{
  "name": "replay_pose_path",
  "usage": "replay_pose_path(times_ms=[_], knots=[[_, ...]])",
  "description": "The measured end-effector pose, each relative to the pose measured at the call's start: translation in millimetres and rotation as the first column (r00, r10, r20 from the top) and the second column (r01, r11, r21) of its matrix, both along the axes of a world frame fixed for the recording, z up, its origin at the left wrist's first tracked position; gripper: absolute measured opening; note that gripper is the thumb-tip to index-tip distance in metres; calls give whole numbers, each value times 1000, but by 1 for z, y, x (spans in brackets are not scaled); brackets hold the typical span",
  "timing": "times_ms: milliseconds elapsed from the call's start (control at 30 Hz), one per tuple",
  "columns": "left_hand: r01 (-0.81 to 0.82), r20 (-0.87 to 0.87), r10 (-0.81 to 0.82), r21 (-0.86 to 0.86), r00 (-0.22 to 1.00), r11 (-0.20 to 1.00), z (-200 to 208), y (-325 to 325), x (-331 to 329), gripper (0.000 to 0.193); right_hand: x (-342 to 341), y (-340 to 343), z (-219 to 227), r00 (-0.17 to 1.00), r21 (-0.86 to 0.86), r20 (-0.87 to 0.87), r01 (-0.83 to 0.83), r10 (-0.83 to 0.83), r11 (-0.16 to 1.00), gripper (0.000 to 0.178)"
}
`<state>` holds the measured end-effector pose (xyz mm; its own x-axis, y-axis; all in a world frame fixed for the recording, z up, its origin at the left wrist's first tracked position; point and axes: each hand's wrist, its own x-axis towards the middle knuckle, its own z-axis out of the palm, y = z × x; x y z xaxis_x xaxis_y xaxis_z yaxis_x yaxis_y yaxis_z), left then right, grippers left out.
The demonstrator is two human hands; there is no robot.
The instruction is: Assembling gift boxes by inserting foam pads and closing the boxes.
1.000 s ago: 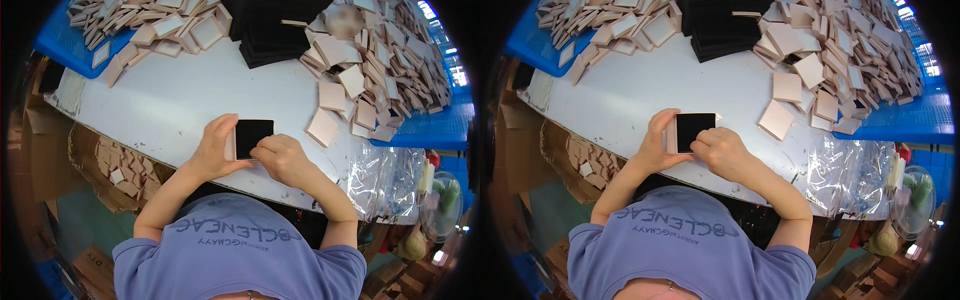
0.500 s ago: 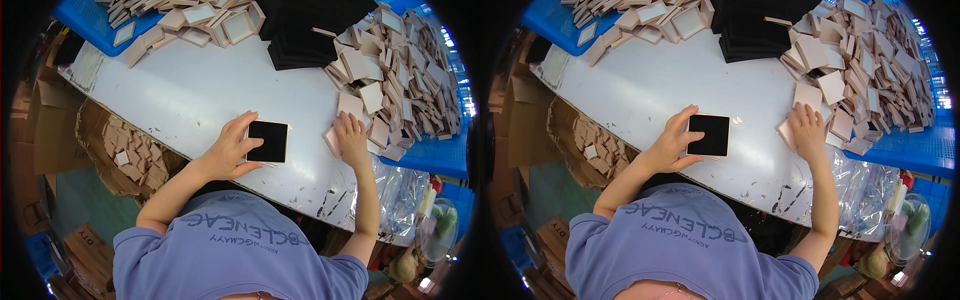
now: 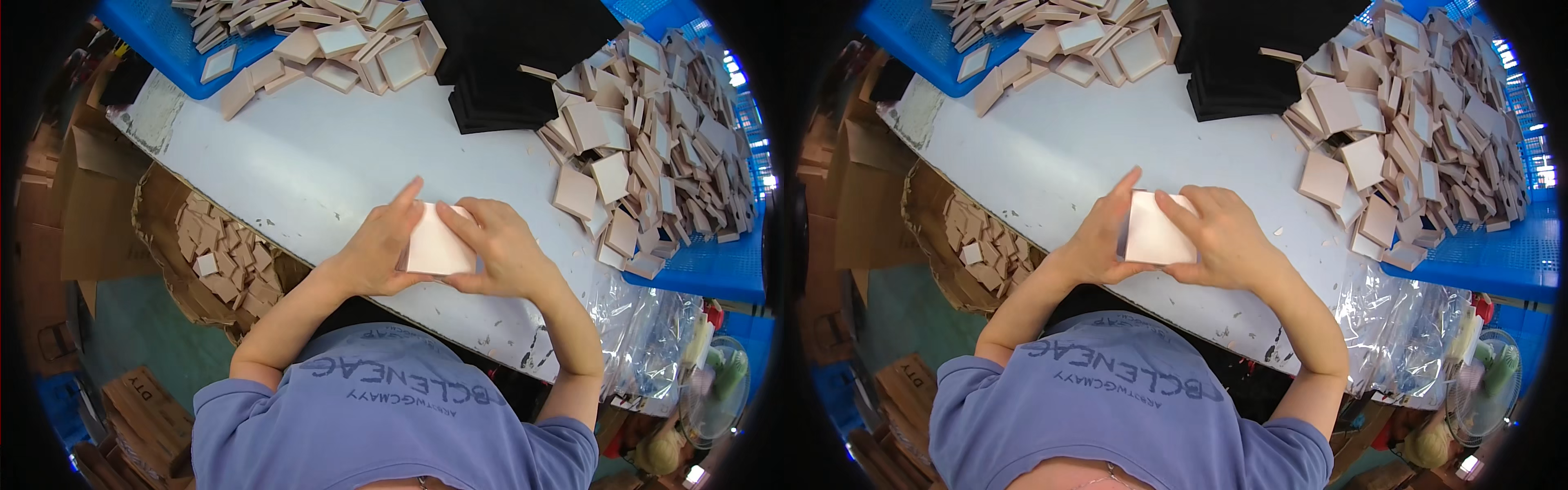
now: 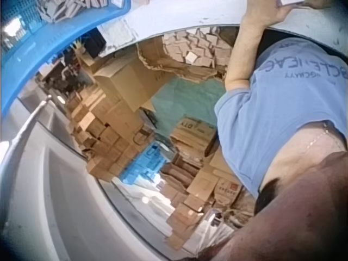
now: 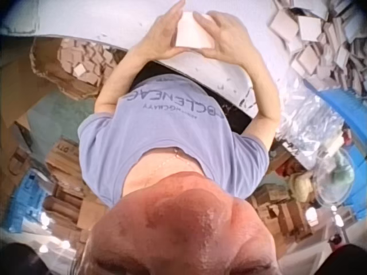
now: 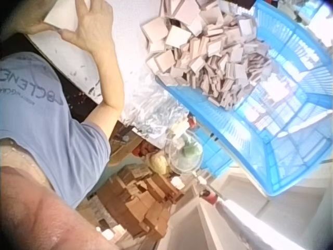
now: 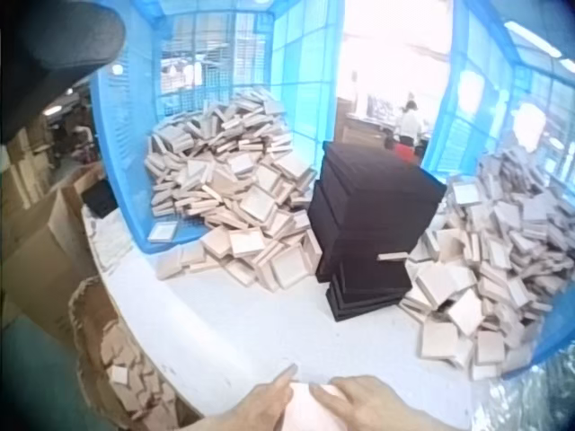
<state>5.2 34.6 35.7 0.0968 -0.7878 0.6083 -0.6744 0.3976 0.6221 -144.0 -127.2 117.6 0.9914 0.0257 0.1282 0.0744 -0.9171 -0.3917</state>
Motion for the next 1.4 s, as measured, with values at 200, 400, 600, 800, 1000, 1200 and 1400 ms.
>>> replay_pose_path(times_ms=[200,400,600,800,1000,1200,1400], knots=[[-58,222,0,257,975,965,18,4,-2,86,-10,14,-25,999,-105,39,15,-11,994,76],[-122,344,13,299,939,946,28,4,4,79,-12,12,-20,999,-111,-37,27,-31,993,79],[-183,-71,188,71,980,981,25,-45,51,46,11,-66,-10,906,-71,328,308,-270,949,55],[-568,623,404,80,670,819,-5,-138,126,37,51,-158,-34,814,-411,403,570,-419,711,41],[-630,782,281,177,557,756,-11,-150,157,24,52,-177,-22,829,-220,184,558,-528,800,23],[-511,512,453,-33,730,859,-7,-120,143,13,53,-187,-28,829,-102,217,544,-515,833,17],[-78,134,82,-31,988,996,55,-17,30,15,46,-184,-35,549,479,47,721,-835,501,18]])
